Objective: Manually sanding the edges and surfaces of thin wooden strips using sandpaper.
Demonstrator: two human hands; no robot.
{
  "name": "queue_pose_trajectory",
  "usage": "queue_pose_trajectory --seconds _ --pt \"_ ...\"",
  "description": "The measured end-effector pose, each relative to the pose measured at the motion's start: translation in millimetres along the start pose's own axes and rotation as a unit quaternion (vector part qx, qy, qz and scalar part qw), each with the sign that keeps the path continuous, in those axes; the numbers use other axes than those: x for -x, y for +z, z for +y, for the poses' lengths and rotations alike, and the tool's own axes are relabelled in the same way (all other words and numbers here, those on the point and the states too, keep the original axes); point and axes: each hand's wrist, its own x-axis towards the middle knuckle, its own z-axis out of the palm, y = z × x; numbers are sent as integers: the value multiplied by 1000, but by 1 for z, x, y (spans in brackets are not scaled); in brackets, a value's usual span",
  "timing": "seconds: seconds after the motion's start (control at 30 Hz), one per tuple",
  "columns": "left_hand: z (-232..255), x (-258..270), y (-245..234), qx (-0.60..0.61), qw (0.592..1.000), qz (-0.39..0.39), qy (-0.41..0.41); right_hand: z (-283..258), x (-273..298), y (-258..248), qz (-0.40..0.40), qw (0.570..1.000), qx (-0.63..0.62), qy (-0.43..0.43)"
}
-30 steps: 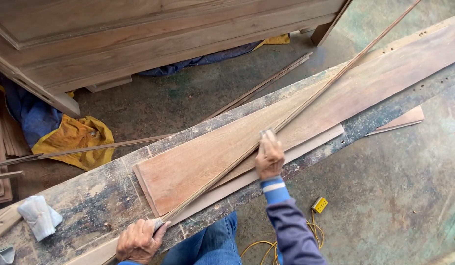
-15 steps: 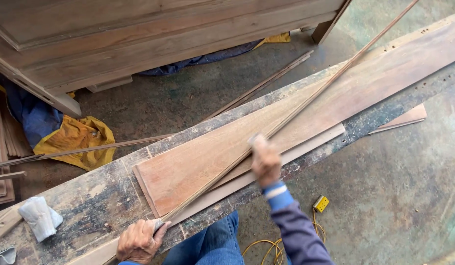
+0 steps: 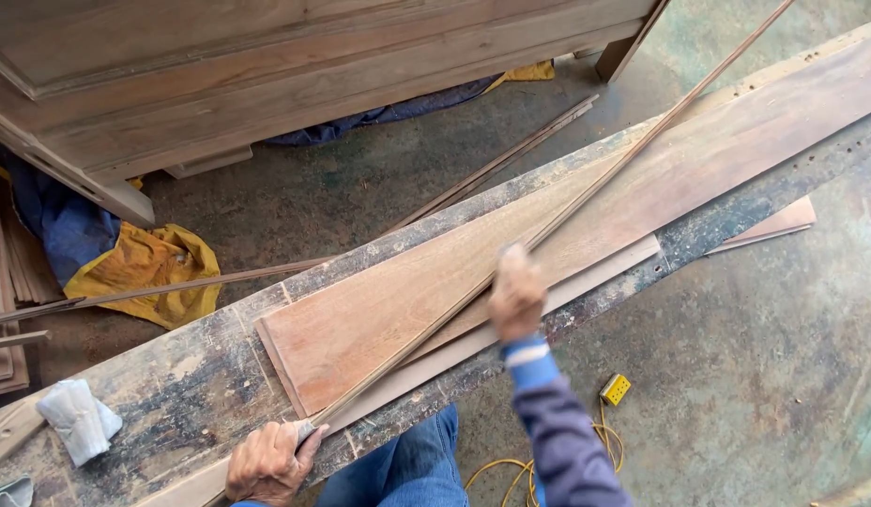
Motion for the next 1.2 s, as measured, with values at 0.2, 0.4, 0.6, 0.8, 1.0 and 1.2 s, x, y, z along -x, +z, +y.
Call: queue_pose_trajectory --seconds 0.2,0.4,0.6,0.8,1.0,1.2 --pt "0 -2 -2 0 1000 1 1 -57 22 -46 94 928 -242 -268" --pt "7 -2 -9 -7 1000 19 0 0 14 -9 -18 997 -59 -47" --pt "8 -12 -16 35 999 -17 -32 -147 108 -64 -4 929 -269 -255" --pt "6 -12 -19 48 999 -9 -21 -53 41 -19 81 965 -116 -221" --pt "6 -12 -16 45 999 24 -8 -130 88 -57 86 962 -120 -230" --pt "3 -7 -16 30 999 -10 -6 -59 86 -20 -1 962 -146 -233"
